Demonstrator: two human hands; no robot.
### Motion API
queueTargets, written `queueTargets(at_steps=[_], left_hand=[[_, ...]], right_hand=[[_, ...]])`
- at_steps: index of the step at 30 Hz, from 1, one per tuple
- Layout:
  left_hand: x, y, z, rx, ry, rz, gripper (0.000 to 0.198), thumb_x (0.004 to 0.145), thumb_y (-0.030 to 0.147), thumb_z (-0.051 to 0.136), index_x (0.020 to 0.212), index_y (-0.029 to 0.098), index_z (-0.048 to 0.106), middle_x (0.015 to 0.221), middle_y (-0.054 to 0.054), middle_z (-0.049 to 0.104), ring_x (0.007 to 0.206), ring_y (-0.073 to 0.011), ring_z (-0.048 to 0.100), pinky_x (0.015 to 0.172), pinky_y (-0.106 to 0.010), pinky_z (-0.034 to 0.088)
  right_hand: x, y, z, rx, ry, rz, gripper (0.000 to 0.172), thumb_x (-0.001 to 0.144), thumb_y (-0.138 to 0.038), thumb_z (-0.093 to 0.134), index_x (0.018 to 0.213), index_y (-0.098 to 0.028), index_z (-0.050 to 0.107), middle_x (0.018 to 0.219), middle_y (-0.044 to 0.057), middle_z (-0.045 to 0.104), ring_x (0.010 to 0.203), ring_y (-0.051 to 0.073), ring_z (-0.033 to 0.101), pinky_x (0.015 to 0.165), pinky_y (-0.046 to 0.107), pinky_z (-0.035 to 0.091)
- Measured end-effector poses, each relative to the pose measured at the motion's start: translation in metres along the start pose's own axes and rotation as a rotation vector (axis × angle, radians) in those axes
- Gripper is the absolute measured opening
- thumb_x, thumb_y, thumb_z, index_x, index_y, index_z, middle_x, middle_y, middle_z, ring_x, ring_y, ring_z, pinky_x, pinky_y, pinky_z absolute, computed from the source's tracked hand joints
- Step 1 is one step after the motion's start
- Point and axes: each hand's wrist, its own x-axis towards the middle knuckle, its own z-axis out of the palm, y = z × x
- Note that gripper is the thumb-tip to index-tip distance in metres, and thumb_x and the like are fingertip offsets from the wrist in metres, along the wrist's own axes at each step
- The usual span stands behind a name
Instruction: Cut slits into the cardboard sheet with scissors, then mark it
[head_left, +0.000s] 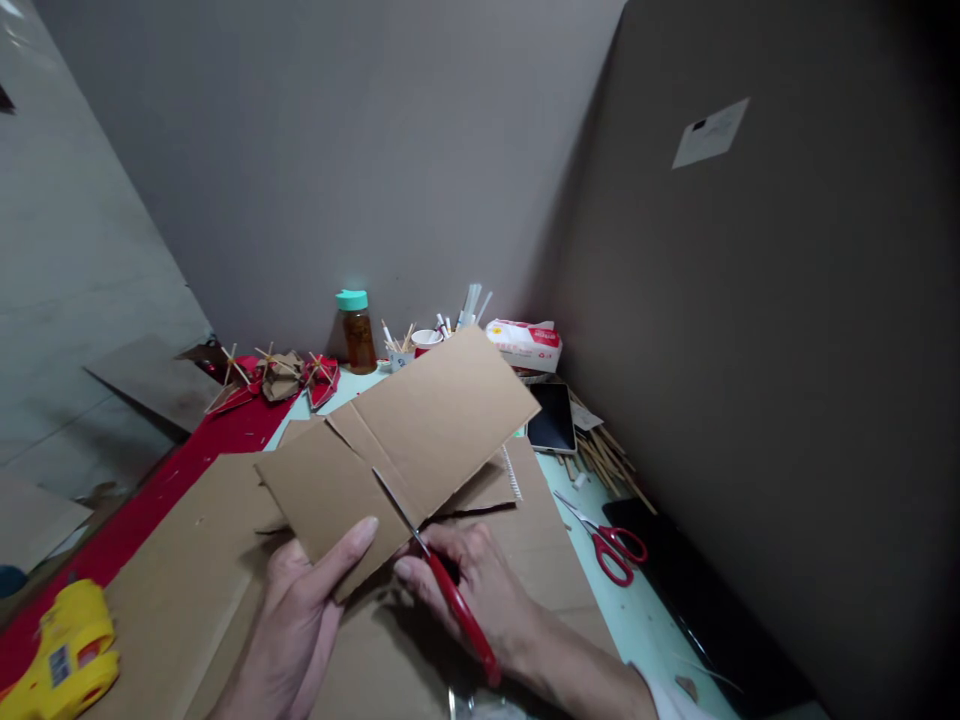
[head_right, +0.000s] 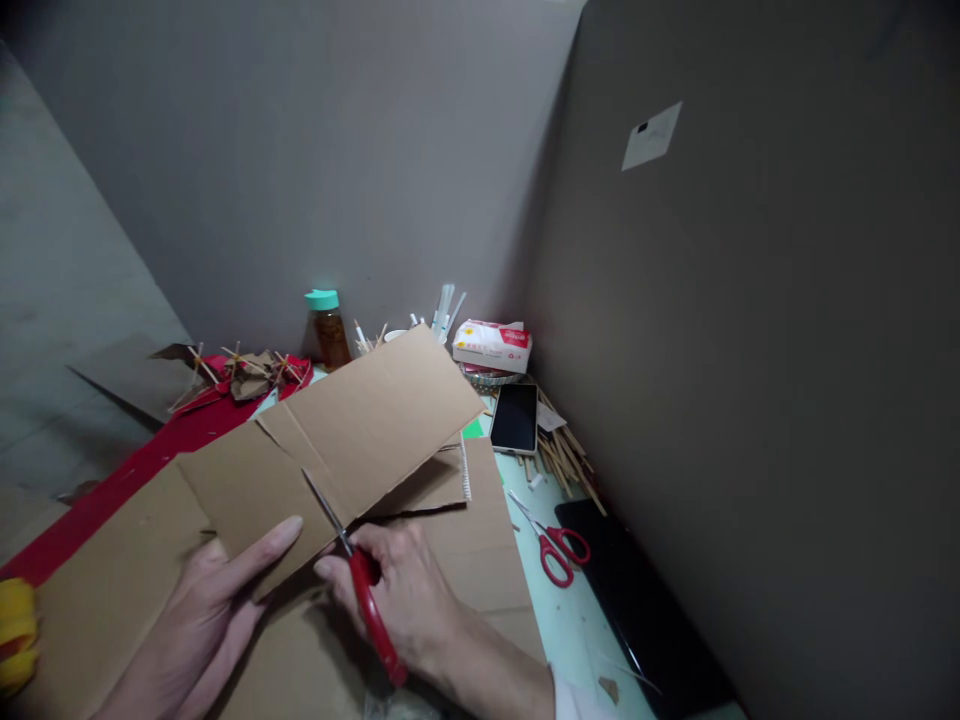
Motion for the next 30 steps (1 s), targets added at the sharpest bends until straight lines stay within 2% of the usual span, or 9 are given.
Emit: queueTargets(at_steps=[5, 8, 12, 16, 21, 25, 30], left_hand=[[0.006, 0.004, 0.003, -0.029, 0.014, -0.047, 0.072, 0.041, 0.039, 0.106, 0.102, 0.024, 0.072, 0.113, -0.008, 0.079, 0.124, -0.0365, 0.069, 0.079, -0.03, 0.069], [0.009, 0.01, 0.003, -0.043, 0.055, -0.024, 0.069, 0.039, 0.036, 0.104, 0.097, 0.022, 0.07, 0.108, -0.008, 0.08, 0.118, -0.0354, 0.073, 0.078, -0.029, 0.069], [0.011, 0.018, 0.002, -0.03, 0.097, 0.043, 0.069, 0.042, 0.029, 0.099, 0.103, 0.022, 0.07, 0.106, -0.007, 0.08, 0.107, -0.0346, 0.076, 0.073, -0.03, 0.069], [0.009, 0.02, 0.003, 0.0, 0.081, 0.099, 0.065, 0.05, 0.027, 0.096, 0.11, 0.025, 0.071, 0.114, -0.006, 0.079, 0.104, -0.0334, 0.076, 0.071, -0.031, 0.068], [0.005, 0.02, 0.003, 0.006, 0.053, 0.099, 0.07, 0.05, 0.036, 0.102, 0.112, 0.023, 0.073, 0.11, -0.007, 0.08, 0.098, -0.0317, 0.077, 0.071, -0.029, 0.068], [0.003, 0.021, 0.002, 0.002, 0.055, 0.097, 0.083, 0.043, 0.043, 0.107, 0.116, 0.024, 0.072, 0.109, -0.007, 0.081, 0.096, -0.0325, 0.077, 0.069, -0.029, 0.068], [-0.003, 0.024, 0.003, 0.03, 0.033, 0.105, 0.09, 0.045, 0.044, 0.106, 0.124, 0.023, 0.069, 0.115, -0.01, 0.079, 0.104, -0.038, 0.076, 0.073, -0.036, 0.07]], right_hand=[[0.003, 0.004, 0.002, 0.026, 0.009, 0.005, 0.036, 0.09, -0.048, 0.059, 0.068, -0.021, 0.057, 0.061, -0.002, 0.053, 0.056, 0.013, 0.047, 0.057, 0.026, 0.036], [0.0, 0.007, 0.003, 0.023, 0.009, 0.014, 0.036, 0.089, -0.046, 0.062, 0.065, -0.021, 0.056, 0.058, -0.003, 0.051, 0.054, 0.012, 0.045, 0.055, 0.026, 0.033], [-0.004, 0.009, 0.002, 0.029, -0.002, 0.031, 0.037, 0.085, -0.045, 0.071, 0.063, -0.02, 0.055, 0.056, -0.004, 0.048, 0.056, 0.012, 0.041, 0.054, 0.026, 0.029], [-0.009, 0.007, -0.003, 0.052, -0.02, 0.056, 0.033, 0.083, -0.046, 0.079, 0.076, -0.018, 0.063, 0.063, -0.005, 0.051, 0.06, 0.012, 0.04, 0.055, 0.025, 0.03], [-0.011, 0.003, -0.008, 0.076, -0.029, 0.073, 0.046, 0.077, -0.055, 0.086, 0.093, -0.015, 0.068, 0.072, -0.004, 0.055, 0.065, 0.013, 0.043, 0.058, 0.026, 0.033], [-0.01, -0.004, -0.008, 0.097, -0.043, 0.097, 0.057, 0.073, -0.067, 0.084, 0.088, -0.015, 0.066, 0.07, -0.003, 0.054, 0.065, 0.014, 0.044, 0.058, 0.028, 0.033], [-0.012, -0.014, -0.009, 0.125, -0.076, 0.126, 0.061, 0.071, -0.073, 0.083, 0.087, -0.017, 0.064, 0.072, -0.001, 0.056, 0.066, 0.015, 0.046, 0.06, 0.028, 0.036]])
